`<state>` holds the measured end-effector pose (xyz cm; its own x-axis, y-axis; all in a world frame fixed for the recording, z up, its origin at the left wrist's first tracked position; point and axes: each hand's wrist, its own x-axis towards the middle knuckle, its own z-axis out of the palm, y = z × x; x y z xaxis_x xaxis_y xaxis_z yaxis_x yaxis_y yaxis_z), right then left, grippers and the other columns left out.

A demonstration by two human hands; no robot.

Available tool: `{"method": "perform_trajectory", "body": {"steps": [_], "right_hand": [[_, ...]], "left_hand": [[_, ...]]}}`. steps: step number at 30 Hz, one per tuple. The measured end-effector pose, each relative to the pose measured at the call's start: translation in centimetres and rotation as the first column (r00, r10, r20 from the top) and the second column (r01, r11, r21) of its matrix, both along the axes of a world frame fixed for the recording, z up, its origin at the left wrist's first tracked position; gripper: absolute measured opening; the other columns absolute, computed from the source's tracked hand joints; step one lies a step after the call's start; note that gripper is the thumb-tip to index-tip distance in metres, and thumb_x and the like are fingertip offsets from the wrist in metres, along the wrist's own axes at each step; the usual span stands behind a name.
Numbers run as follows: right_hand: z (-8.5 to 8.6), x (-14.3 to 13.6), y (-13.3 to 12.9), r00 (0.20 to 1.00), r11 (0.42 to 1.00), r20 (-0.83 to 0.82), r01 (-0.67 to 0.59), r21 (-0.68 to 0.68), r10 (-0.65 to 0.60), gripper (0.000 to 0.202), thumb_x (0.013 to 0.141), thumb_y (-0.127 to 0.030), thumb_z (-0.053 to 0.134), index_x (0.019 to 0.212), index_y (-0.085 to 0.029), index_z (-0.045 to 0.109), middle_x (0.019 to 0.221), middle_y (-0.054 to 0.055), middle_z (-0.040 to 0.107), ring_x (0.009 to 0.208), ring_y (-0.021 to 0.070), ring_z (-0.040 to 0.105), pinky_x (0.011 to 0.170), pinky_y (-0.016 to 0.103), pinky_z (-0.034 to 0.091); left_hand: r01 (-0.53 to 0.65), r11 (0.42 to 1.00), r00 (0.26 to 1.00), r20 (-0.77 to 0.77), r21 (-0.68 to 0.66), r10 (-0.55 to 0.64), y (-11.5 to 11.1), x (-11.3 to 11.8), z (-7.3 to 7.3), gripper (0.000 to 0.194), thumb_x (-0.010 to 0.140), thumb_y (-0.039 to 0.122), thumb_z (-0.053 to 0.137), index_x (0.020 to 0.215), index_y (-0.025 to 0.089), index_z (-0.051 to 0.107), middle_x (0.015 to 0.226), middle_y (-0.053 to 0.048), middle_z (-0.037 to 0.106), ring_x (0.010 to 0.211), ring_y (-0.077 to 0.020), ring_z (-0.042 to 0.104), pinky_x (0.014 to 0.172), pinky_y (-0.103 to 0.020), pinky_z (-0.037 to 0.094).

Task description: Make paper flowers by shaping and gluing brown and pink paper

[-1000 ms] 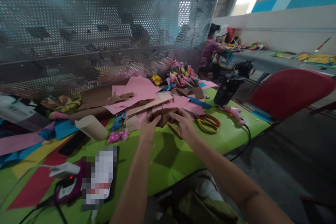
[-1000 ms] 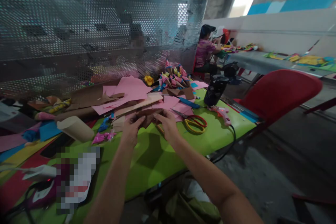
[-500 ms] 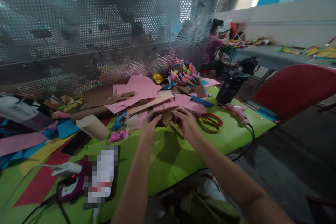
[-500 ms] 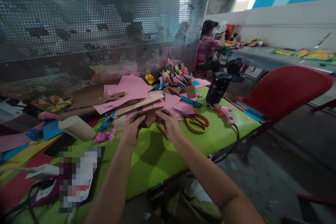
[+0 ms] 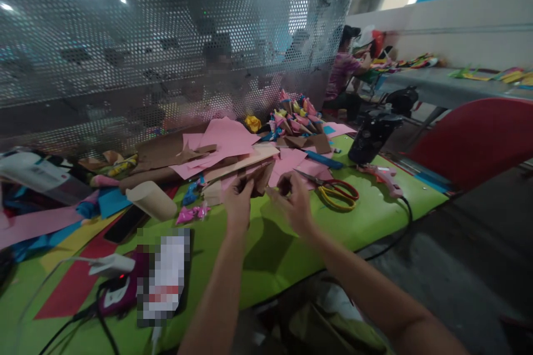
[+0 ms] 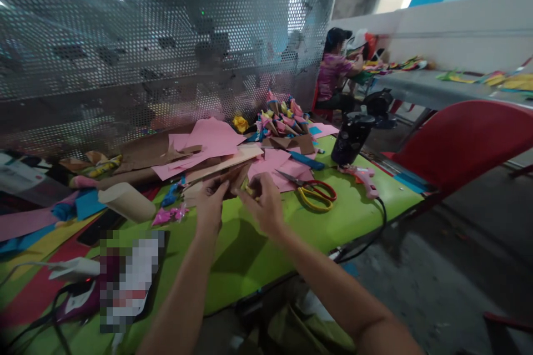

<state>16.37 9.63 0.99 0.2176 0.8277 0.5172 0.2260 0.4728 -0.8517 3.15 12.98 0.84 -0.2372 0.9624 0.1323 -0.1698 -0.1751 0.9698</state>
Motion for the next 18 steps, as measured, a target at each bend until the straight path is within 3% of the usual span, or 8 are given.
{"method": "perform_trajectory", "body": {"steps": [3,6,14,18], "right_hand": [[-0.4,-0.6,-0.3,0.978,0.995,0.210,-0.014,0.094,-0.006,0.024,0.079,-0.033,0.072,0.088,-0.024,0.051,0.084,0.001,0.054,0.071,0.0166,0.049,0.063,0.030,0.043],[-0.9,-0.9,-0.1,0.947,0.990,0.318,0.004,0.144,-0.050,0.019,0.080,-0.021,0.066,0.093,-0.025,0.053,0.091,0.004,0.057,0.077,0.0192,0.052,0.067,0.033,0.047],[-0.7,-0.4,0.1,0.912,0.980,0.377,0.098,0.176,-0.159,0.027,0.074,-0.008,0.055,0.094,-0.025,0.052,0.093,0.006,0.056,0.088,0.0242,0.055,0.072,0.036,0.050],[-0.5,-0.3,0.2,0.902,0.968,0.377,0.139,0.209,-0.211,0.027,0.075,-0.006,0.054,0.094,-0.025,0.053,0.092,0.006,0.056,0.089,0.0244,0.055,0.072,0.036,0.049]], "left_hand": [[0.020,0.999,0.999,-0.025,0.036,-0.019,-0.2,0.1,-0.1,0.028,0.067,0.034,0.074,0.089,0.016,0.074,0.088,-0.005,0.075,0.082,-0.0177,0.066,0.082,-0.031,0.052],[0.030,0.999,0.999,-0.026,0.031,-0.030,-0.5,0.3,0.1,0.026,0.067,0.032,0.074,0.088,0.017,0.073,0.088,-0.005,0.075,0.083,-0.0178,0.066,0.080,-0.030,0.053],[0.098,0.995,0.995,-0.014,-0.018,-0.098,-1.0,0.7,0.9,0.031,0.067,0.035,0.077,0.091,0.015,0.072,0.081,-0.004,0.073,0.069,-0.0155,0.065,0.064,-0.029,0.055],[0.089,0.996,0.995,-0.046,-0.007,-0.090,-1.2,1.0,1.1,0.030,0.067,0.034,0.078,0.091,0.016,0.074,0.085,-0.005,0.075,0.074,-0.0174,0.068,0.068,-0.031,0.057]]}}
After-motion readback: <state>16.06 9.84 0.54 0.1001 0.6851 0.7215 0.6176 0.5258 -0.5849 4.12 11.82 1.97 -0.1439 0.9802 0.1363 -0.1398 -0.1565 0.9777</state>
